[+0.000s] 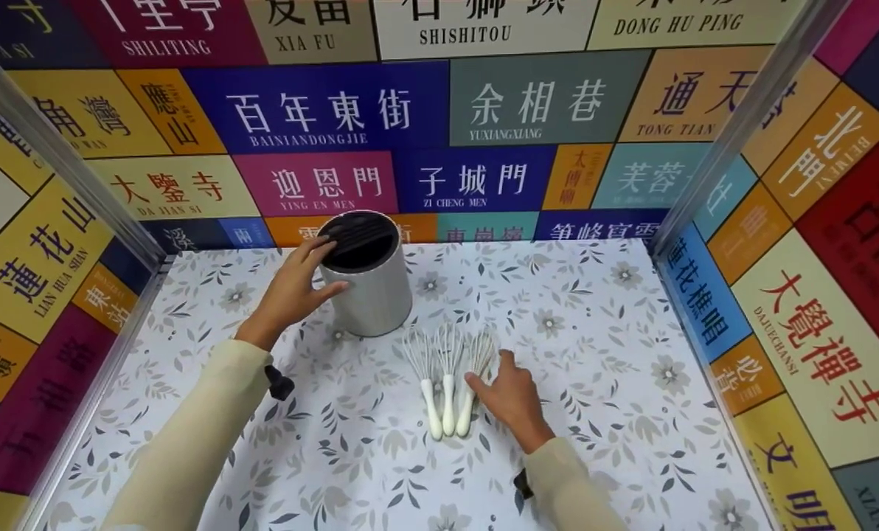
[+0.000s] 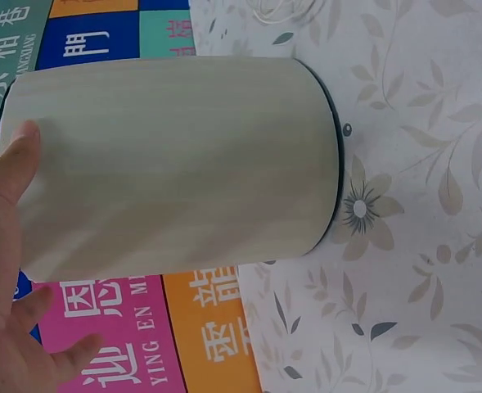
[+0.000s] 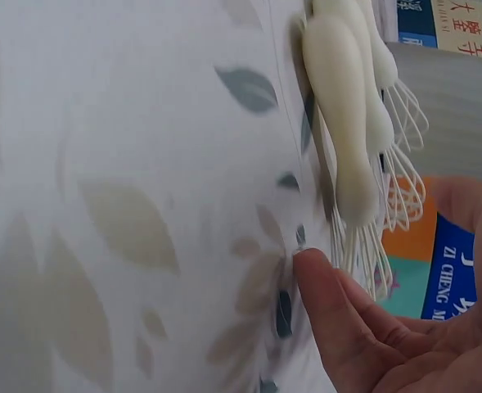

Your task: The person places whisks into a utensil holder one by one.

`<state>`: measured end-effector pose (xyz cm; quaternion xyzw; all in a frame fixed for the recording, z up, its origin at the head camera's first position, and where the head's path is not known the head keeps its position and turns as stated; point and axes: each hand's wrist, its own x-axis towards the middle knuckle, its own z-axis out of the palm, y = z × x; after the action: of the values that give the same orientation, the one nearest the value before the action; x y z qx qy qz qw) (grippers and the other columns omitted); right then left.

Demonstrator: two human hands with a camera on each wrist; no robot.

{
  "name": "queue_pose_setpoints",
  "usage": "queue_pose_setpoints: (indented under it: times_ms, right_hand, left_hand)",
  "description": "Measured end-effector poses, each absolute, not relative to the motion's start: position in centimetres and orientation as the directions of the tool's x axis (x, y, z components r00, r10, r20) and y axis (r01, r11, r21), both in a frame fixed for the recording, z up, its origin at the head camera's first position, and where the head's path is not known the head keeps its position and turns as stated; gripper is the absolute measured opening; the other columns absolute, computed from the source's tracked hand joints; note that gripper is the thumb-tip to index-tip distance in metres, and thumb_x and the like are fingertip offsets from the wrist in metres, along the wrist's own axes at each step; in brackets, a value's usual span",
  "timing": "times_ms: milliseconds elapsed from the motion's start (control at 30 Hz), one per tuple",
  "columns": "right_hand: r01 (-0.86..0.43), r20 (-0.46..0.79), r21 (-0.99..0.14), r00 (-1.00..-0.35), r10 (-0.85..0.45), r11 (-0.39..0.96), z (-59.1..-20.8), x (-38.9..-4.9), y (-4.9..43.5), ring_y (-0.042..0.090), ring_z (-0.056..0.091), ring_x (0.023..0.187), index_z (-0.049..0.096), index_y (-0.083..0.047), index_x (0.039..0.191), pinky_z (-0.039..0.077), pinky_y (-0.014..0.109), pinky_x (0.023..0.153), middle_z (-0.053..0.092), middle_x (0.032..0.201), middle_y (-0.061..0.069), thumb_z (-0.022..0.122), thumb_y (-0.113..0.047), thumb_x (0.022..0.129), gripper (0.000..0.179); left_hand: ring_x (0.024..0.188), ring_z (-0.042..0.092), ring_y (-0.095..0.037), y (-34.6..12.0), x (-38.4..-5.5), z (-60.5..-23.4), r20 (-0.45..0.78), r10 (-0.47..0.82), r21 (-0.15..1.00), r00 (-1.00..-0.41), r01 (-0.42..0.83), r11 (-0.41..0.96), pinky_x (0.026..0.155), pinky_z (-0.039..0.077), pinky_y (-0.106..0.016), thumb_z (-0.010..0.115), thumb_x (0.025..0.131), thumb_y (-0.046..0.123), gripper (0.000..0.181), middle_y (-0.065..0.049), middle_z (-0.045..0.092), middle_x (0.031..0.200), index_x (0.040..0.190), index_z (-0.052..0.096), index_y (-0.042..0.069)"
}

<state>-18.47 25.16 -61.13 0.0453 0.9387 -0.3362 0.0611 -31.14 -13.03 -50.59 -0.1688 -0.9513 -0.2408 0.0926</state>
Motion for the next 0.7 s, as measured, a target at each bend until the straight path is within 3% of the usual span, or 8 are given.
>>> queue_pose_setpoints:
  times_ms: [333,700]
  right_hand:
    - [0.234,-0.224,-0.728,-0.970,0.099,0.645,-62.4,-18.3,23.4,0.017,0.065,0.055,0.044,-0.003,0.148,0.054,0.031,0.050,0.070,0.084,0.008,0.075,-0.037,0.092,0.073]
    - [0.277,-0.249,-0.765,-0.960,0.130,0.581,-62.3,-18.7,23.0,0.019,0.068,0.055,0.048,-0.002,0.143,0.057,0.033,0.048,0.071,0.098,0.016,0.066,-0.023,0.092,0.059]
  left_hand:
    - [0.148,0.040,-0.030,-12.8,-31.1,-50.5,0.253,0.263,0.466,-0.931,0.356,0.810,0.123,0.034,-0.050,0.071,0.092,0.052,0.072,-0.006,0.040,0.160,0.152,0.049,0.018]
    - [0.148,0.039,-0.030,-12.7,-31.0,-50.4,0.242,0.270,0.460,-0.932,0.355,0.814,0.123,0.033,-0.050,0.071,0.093,0.052,0.072,-0.007,0.038,0.161,0.151,0.049,0.017]
